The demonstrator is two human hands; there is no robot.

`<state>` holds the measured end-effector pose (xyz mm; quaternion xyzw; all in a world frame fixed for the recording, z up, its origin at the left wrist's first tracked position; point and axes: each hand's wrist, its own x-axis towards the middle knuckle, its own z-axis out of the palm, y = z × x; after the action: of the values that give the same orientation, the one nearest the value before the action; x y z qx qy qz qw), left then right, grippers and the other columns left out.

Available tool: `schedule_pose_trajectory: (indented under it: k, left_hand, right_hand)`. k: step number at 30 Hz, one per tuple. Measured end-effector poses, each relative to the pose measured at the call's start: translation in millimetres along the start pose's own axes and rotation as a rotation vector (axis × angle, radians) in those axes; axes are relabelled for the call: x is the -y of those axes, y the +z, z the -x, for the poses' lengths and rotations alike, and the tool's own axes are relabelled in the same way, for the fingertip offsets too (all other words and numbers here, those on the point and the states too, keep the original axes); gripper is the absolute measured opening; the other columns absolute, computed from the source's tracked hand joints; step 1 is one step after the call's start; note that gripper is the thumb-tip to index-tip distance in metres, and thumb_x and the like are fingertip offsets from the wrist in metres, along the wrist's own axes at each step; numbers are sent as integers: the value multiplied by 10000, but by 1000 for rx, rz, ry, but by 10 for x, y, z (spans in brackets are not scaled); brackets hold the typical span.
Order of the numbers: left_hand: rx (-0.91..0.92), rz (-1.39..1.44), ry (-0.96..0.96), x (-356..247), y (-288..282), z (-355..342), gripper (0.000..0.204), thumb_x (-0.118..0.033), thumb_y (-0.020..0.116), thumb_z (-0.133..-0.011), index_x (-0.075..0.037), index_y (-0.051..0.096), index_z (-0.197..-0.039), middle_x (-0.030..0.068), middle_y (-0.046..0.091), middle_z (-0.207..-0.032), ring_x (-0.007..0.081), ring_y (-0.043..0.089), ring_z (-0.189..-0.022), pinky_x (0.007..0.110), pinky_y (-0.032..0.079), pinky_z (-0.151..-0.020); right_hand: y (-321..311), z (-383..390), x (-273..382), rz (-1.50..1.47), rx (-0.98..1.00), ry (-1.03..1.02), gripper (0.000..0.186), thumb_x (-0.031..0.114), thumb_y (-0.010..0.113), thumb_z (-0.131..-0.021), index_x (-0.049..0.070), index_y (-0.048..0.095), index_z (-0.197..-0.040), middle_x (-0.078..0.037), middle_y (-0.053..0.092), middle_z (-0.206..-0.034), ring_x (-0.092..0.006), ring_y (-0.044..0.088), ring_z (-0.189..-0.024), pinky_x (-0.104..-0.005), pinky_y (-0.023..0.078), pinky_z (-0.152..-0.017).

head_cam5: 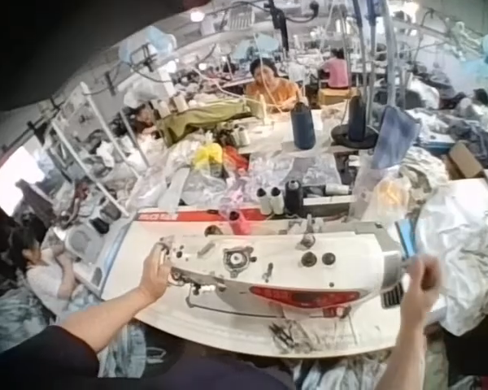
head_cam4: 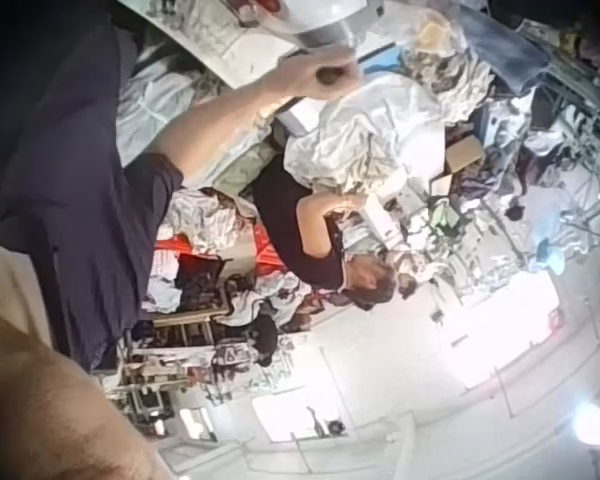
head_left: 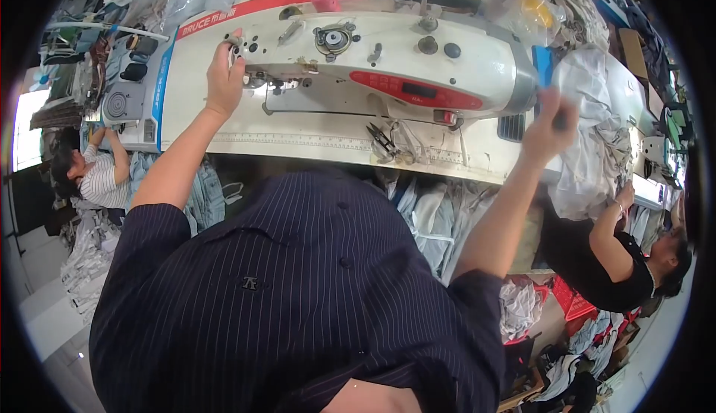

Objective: Using a screwdriver to adjust and repair an industrial sewing machine in a garment factory.

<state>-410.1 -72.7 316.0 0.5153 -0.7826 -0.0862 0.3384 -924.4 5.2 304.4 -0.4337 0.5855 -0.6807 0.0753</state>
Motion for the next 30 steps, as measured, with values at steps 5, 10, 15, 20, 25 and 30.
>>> schedule_pose_trajectory:
  k: [5, 10, 15, 20, 25, 30]
  left_hand:
    - [50, -11, -30, -61, 13, -30, 462, -109, 459, -884, 13, 476, -1329, 213, 549, -1321, 361, 518, -1238, 383, 386, -1052]
    - [64, 6, -71, -76, 40, -46, 496, -100, 400, -882, 38, 458, -1354, 201, 520, -1360, 311, 494, -1262, 354, 335, -1089]
    - [39, 9, -33, -88, 54, -59, 496, -135, 417, -896, 24, 459, -1364, 199, 526, -1353, 313, 482, -1278, 356, 326, -1092]
    - [68, 45, -85, -53, 27, -3, 499, -118, 418, -906, 29, 436, -1383, 198, 504, -1380, 303, 464, -1300, 351, 309, -1109]
    - [33, 45, -46, -128, 16, -30, 484, -119, 441, -894, 31, 456, -1353, 251, 532, -1313, 390, 512, -1223, 395, 380, -1051]
    - [45, 70, -53, -145, 23, -52, 492, -128, 444, -907, 35, 436, -1371, 231, 527, -1337, 366, 512, -1230, 391, 373, -1057]
  right_hand:
    - [-394, 934, 78, -168, -173, -194, 132, 88, 568, -949, 9, 495, -872, -167, 664, -988, -285, 637, -973, -419, 492, -936]
    - [-395, 1003, 111, -182, -137, -135, 346, 318, 603, -968, 62, 387, -876, -83, 534, -865, -286, 575, -996, -535, 353, -1052]
    - [-408, 1245, -20, -172, -268, -77, 378, 383, 601, -959, 59, 414, -902, -103, 564, -966, -335, 561, -1120, -525, 324, -1080]
    - [-410, 1387, -6, -443, -217, 96, 237, 238, 597, -969, 54, 453, -1012, -202, 495, -1351, -391, 494, -1257, -508, 355, -1093]
    - [-631, 1416, 334, -358, -203, 302, 103, 36, 529, -950, 18, 469, -1031, -242, 430, -1391, -417, 524, -1224, -488, 448, -1046]
    - [-859, 1432, 534, -333, -193, 348, 96, 26, 501, -943, 7, 498, -1038, -261, 424, -1417, -407, 560, -1185, -469, 473, -1018]
